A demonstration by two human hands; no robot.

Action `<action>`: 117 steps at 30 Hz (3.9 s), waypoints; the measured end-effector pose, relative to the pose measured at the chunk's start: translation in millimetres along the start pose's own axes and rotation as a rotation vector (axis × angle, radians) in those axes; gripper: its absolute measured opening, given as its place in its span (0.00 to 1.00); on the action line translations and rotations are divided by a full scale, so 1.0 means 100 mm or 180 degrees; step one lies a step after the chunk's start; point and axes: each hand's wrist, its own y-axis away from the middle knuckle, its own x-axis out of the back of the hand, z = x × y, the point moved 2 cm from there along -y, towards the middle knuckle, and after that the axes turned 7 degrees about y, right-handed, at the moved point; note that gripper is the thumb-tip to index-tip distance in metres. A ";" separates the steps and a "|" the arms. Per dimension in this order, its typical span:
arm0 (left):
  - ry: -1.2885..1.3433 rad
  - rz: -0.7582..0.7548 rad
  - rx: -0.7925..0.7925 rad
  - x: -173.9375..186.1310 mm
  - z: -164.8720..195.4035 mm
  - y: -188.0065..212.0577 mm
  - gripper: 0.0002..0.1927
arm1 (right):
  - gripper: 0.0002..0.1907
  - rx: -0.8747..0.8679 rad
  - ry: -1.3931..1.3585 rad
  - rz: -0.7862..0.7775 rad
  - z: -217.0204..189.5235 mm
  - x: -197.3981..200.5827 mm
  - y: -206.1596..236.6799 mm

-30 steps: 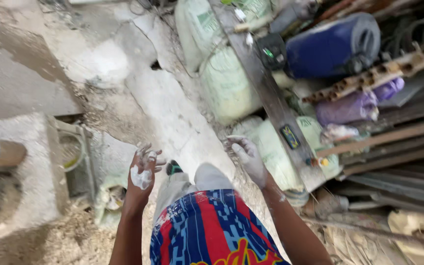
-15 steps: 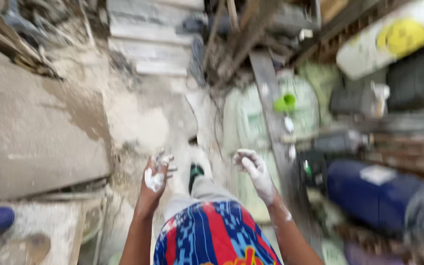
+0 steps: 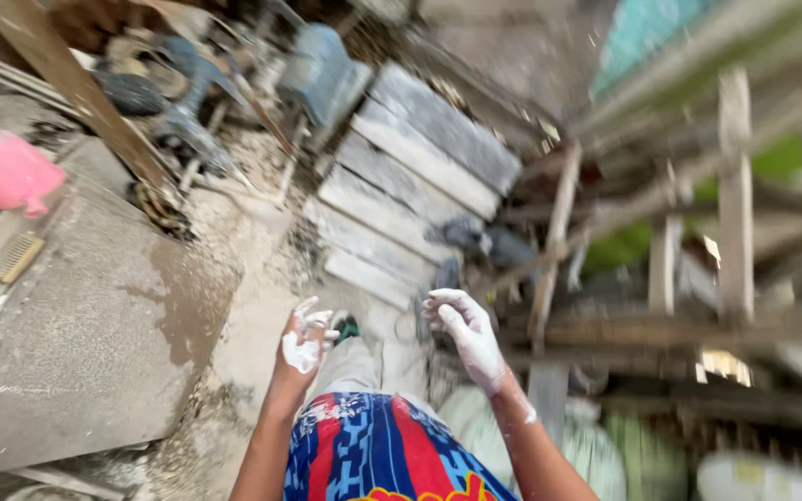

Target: The person mixes a white paste in a bucket, then uses a small container to scoop and pour the paste onto a long decorative molding. They spread the paste along the molding with their hands and later apply a bundle of white fibers over the wet surface.

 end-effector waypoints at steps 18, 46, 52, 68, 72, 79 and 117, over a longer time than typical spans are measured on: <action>-0.0140 0.3659 -0.0882 -0.96 1.23 -2.76 0.23 | 0.11 0.0486 0.0995 -0.4463 -1.77 -1.02 -4.81; 0.2690 0.6323 -0.1078 0.30 -3.43 -4.27 0.20 | 0.26 0.3121 0.5564 -0.7794 4.02 -4.30 -6.62; 0.1628 0.6771 -0.1605 1.23 -3.63 -4.37 0.17 | 0.22 0.1850 0.6833 -0.7112 4.30 -5.56 -5.63; 0.4131 0.4073 -0.2216 2.66 -4.01 -5.54 0.31 | 0.18 -0.1898 0.0808 -0.5186 4.59 -4.94 -6.28; 0.4960 0.3935 -0.2181 2.96 -3.93 -5.61 0.26 | 0.20 -0.1833 0.0837 -0.5206 4.86 -4.74 -6.33; 0.3915 0.5235 -0.1741 3.30 -3.93 -5.56 0.21 | 0.28 -0.1372 0.1206 -0.5146 4.88 -4.65 -6.36; 0.2588 0.5445 -0.1051 3.25 -3.56 -5.49 0.13 | 0.31 -0.0636 0.1464 -0.5315 4.47 -4.30 -6.06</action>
